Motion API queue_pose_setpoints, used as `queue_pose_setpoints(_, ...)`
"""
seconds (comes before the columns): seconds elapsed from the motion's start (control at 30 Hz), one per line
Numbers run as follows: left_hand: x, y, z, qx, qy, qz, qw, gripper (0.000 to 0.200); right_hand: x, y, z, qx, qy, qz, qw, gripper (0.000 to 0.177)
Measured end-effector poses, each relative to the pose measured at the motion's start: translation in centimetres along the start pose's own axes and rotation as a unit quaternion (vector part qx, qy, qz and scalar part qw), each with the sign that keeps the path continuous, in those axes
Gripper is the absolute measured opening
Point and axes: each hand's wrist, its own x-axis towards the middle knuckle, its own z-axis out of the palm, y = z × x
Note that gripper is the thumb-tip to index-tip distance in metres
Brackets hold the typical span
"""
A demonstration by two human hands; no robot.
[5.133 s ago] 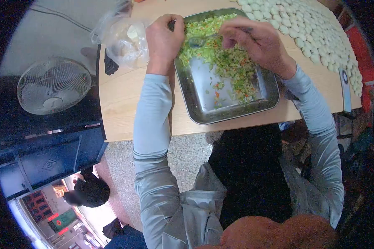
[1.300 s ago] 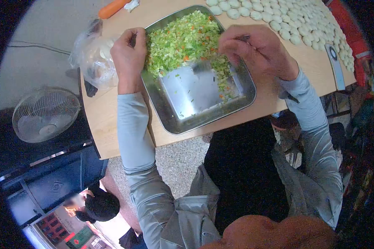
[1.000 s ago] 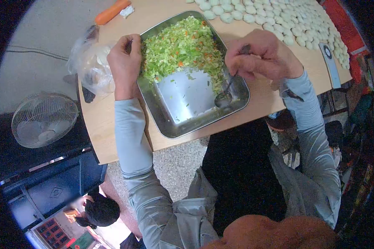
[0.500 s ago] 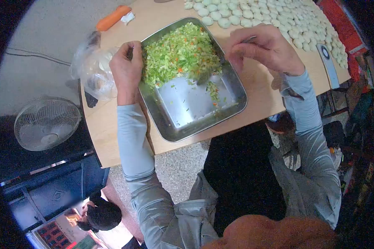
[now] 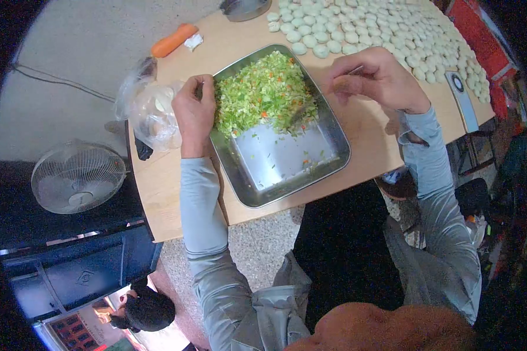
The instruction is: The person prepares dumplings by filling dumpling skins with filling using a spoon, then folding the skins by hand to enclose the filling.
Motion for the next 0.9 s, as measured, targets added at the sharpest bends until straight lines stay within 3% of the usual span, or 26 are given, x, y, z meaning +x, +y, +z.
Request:
queue_pose_setpoints(0.07, 0.0, 0.4, -0.1, 0.014, -0.004, -0.012, 1.0, 0.02, -0.4, -0.8, -0.5, -0.005, 0.008, 0.043, 0.999, 0.017)
queue_pose_setpoints(0.17, -0.1, 0.2, 0.0, 0.006, 0.007, 0.014, 1.0, 0.02, -0.6, -0.3, -0.8, -0.08, -0.016, -0.002, 0.997, 0.016)
queue_pose_setpoints(0.37, -0.1, 0.4, -0.1, -0.007, -0.003, -0.016, 1.0, 0.019, -0.4, -0.9, -0.2, -0.032, 0.031, 0.126, 0.991, 0.014)
queue_pose_setpoints(0.47, 0.0, 0.7, -0.4, 0.02, -0.036, -0.049, 0.998, 0.029, -0.1, 0.2, 0.1, -0.002, 0.048, 0.06, 0.997, 0.014)
queue_pose_setpoints(0.57, 0.0, 0.1, 0.0, 0.006, -0.004, -0.014, 1.0, 0.019, 0.1, 1.0, 0.3, -0.013, 0.036, 0.005, 0.999, 0.019)
queue_pose_setpoints(0.9, -0.1, 0.0, 0.0, -0.006, 0.003, -0.01, 1.0, 0.017, 0.9, 3.7, 1.7, -0.031, 0.061, -0.069, 0.995, 0.018)
